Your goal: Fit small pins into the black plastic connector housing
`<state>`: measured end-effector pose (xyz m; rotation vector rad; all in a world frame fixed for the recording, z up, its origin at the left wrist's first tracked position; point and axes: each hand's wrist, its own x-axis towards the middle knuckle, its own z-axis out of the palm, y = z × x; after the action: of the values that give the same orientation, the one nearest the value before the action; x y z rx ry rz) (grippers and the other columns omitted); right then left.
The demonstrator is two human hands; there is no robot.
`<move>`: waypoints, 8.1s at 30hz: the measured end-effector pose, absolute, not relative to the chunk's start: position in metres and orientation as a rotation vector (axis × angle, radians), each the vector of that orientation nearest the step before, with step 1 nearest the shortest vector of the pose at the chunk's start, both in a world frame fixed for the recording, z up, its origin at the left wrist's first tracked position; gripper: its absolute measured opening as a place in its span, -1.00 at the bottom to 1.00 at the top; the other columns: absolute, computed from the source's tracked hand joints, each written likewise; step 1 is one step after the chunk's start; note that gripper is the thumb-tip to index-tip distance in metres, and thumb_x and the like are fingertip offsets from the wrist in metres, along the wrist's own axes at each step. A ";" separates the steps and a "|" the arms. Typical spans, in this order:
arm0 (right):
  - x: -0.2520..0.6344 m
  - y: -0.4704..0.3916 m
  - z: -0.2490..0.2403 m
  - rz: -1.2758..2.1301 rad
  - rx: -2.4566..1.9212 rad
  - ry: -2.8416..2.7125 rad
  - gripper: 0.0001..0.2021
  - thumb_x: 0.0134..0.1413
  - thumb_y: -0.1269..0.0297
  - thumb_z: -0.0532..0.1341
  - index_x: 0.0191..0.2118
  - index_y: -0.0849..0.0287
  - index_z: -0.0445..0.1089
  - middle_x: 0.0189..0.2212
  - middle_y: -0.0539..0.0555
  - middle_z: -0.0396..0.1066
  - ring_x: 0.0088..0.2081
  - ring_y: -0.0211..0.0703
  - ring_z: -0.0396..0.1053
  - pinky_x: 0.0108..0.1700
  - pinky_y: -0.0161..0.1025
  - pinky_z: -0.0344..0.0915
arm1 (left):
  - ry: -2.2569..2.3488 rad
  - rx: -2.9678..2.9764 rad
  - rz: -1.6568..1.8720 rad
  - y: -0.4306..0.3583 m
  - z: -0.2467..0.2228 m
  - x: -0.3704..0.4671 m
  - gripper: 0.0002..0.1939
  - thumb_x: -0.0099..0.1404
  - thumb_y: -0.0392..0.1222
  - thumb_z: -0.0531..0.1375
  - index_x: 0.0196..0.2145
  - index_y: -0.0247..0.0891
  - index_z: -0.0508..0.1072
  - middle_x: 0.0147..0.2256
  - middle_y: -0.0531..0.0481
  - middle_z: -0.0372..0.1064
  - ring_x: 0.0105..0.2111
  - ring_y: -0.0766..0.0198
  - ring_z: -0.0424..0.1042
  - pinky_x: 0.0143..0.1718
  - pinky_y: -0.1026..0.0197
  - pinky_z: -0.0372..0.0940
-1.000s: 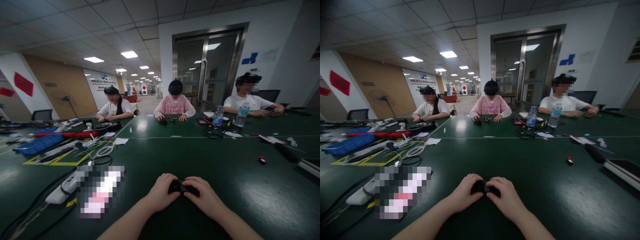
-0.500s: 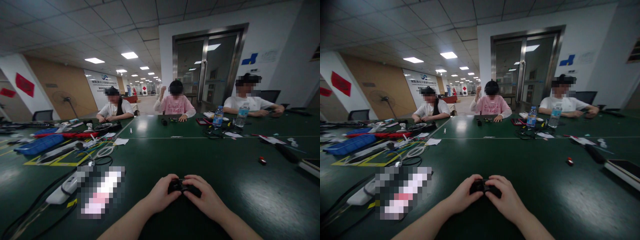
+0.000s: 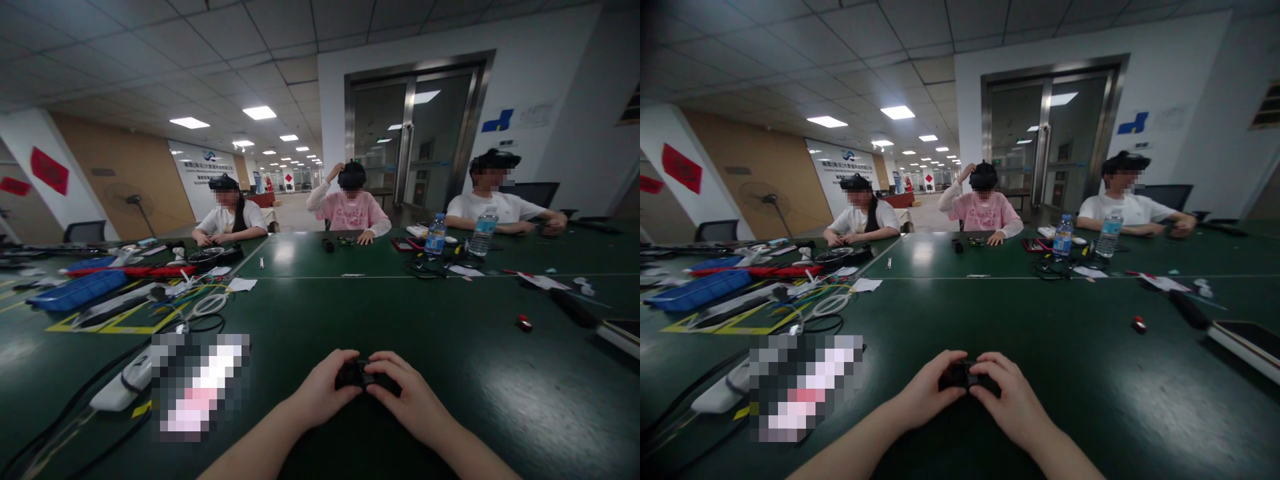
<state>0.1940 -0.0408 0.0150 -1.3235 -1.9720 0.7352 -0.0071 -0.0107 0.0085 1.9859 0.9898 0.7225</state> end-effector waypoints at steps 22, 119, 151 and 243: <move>0.194 -0.040 0.014 0.776 -1.287 -1.974 -0.77 0.04 0.27 0.18 -0.13 0.00 0.39 -0.02 0.07 0.28 0.03 -0.06 0.26 0.09 -0.09 0.19 | 0.912 1.913 0.710 -0.011 0.008 -0.008 -0.49 0.12 -0.30 0.20 0.04 -0.18 0.21 -0.04 -0.09 0.30 -0.05 0.17 0.32 0.02 0.06 0.21; 0.222 -0.023 0.002 0.986 -1.185 -1.032 -0.61 -0.13 0.06 0.30 -0.12 0.06 0.38 -0.19 0.08 0.42 -0.09 0.03 0.35 -0.03 -0.02 0.29 | 0.909 1.728 0.661 -0.008 0.013 -0.012 -0.50 0.13 -0.37 0.18 0.02 -0.15 0.18 -0.08 -0.05 0.29 -0.11 0.17 0.33 -0.06 0.07 0.19; 0.217 -0.026 0.005 1.056 -1.174 -1.048 -0.61 -0.11 0.06 0.29 -0.12 0.07 0.40 -0.16 0.11 0.45 -0.08 0.07 0.37 -0.01 0.03 0.28 | 0.897 1.745 0.663 -0.009 0.014 -0.011 -0.50 0.13 -0.34 0.19 0.02 -0.17 0.18 -0.12 -0.05 0.32 -0.18 0.21 0.35 -0.13 0.13 0.23; 0.196 -0.041 0.011 0.786 -1.227 -1.852 -0.79 0.04 0.34 0.19 -0.17 -0.02 0.43 -0.04 0.03 0.35 0.03 -0.07 0.29 0.11 -0.04 0.19 | 0.736 1.585 0.697 0.001 0.002 -0.016 -0.45 0.10 -0.25 0.27 0.04 -0.20 0.21 -0.12 -0.10 0.34 -0.15 0.16 0.35 -0.12 0.07 0.22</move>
<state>0.1955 -0.0411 0.0110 -1.2272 -1.8524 0.7855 -0.0165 0.0008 0.0017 1.5845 0.7357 0.6972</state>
